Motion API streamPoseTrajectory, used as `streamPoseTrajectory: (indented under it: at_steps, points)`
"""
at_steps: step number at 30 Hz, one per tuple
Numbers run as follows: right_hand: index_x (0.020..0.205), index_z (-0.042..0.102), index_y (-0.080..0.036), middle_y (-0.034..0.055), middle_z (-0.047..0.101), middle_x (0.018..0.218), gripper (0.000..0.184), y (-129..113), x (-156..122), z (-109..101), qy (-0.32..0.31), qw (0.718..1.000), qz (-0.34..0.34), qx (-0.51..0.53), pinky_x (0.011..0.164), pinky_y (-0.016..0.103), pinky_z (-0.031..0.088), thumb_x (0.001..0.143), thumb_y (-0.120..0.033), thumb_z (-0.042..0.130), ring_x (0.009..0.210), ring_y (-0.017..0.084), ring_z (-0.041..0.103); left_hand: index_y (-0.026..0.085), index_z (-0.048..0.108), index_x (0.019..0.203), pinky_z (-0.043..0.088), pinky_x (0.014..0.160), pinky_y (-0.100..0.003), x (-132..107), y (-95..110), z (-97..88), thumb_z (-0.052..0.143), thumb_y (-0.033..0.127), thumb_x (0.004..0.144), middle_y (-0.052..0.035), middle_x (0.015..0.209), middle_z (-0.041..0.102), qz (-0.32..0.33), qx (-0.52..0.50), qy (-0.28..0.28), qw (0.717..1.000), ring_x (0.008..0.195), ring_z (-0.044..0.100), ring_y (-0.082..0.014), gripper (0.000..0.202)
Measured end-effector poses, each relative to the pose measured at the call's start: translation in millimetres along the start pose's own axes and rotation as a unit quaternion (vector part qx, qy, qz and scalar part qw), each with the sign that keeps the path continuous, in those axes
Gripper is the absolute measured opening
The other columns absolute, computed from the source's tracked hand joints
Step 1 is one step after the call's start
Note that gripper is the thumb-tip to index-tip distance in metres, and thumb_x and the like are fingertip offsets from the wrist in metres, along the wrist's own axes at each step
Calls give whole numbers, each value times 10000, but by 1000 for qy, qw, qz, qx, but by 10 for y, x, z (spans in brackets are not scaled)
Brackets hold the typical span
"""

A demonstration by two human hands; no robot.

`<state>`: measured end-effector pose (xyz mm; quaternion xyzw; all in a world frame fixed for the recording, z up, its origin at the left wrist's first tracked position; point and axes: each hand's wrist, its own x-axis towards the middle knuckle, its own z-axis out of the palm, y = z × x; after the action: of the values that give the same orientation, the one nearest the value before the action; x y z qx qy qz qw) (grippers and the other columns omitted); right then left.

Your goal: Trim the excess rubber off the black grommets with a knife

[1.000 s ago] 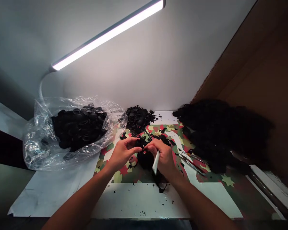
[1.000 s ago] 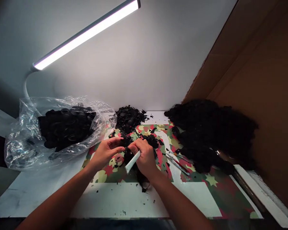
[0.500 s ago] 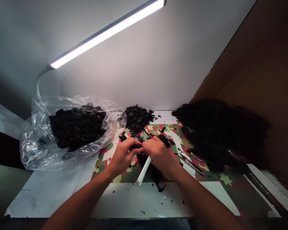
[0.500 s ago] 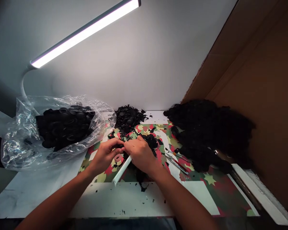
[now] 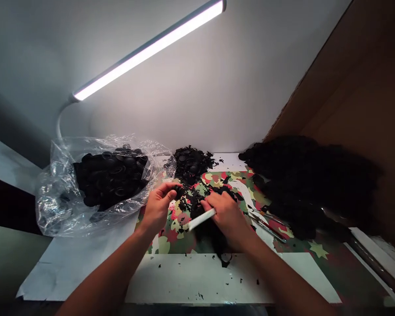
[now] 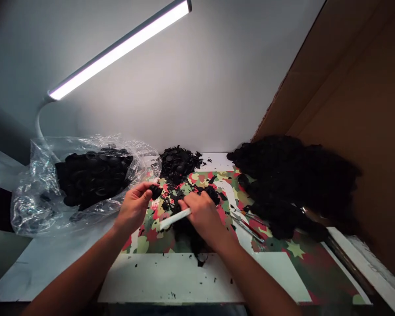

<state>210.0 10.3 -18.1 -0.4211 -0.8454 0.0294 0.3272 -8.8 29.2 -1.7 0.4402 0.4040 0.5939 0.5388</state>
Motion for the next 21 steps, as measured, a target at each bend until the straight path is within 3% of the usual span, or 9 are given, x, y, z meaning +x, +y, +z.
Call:
streamPoseTrajectory:
  at_steps: [3,8,12,14,18,21]
  points:
    - [657,543,-207,21,557,770,388,121,80,-54,-8,996,71,53,675,300,374,1019,-342,504,697,163,516,159,785,899,476,703,-254,-151,-27,60,843,444,714,-50,818,722,9,41,-24,999,740,604,-158,345]
    - [768,595,-202,31,571,816,262,-86,159,-138,96,966,175,162,684,304,429,974,-359,555,744,178,534,182,782,937,502,726,-256,-249,11,168,843,375,720,-54,874,732,23,54,-40,997,800,635,-177,297]
    - [723,640,-194,-1,554,684,354,-283,213,-202,-5,916,210,342,585,269,416,944,-459,561,631,147,500,189,776,946,519,706,-261,-279,56,181,845,300,714,-48,863,727,26,69,-50,996,774,641,-176,266]
    - [738,658,-189,0,570,692,330,-345,231,-232,-23,891,226,392,593,261,425,910,-465,600,645,146,502,190,772,974,532,738,-269,-302,50,180,841,278,723,-58,906,735,19,71,-66,995,813,659,-186,275]
    - [682,618,-187,1,537,687,335,-422,242,-251,0,860,262,437,595,257,399,894,-445,598,644,137,463,181,764,1009,542,810,-267,-325,2,202,845,293,731,-78,993,752,-20,-19,-77,997,916,682,-199,310]
    - [632,566,-190,-10,482,649,340,-375,239,-232,27,835,273,478,567,260,360,854,-440,628,612,126,410,169,756,915,554,751,-251,-279,27,194,868,317,704,-56,883,760,-57,-109,-48,991,797,694,-161,282]
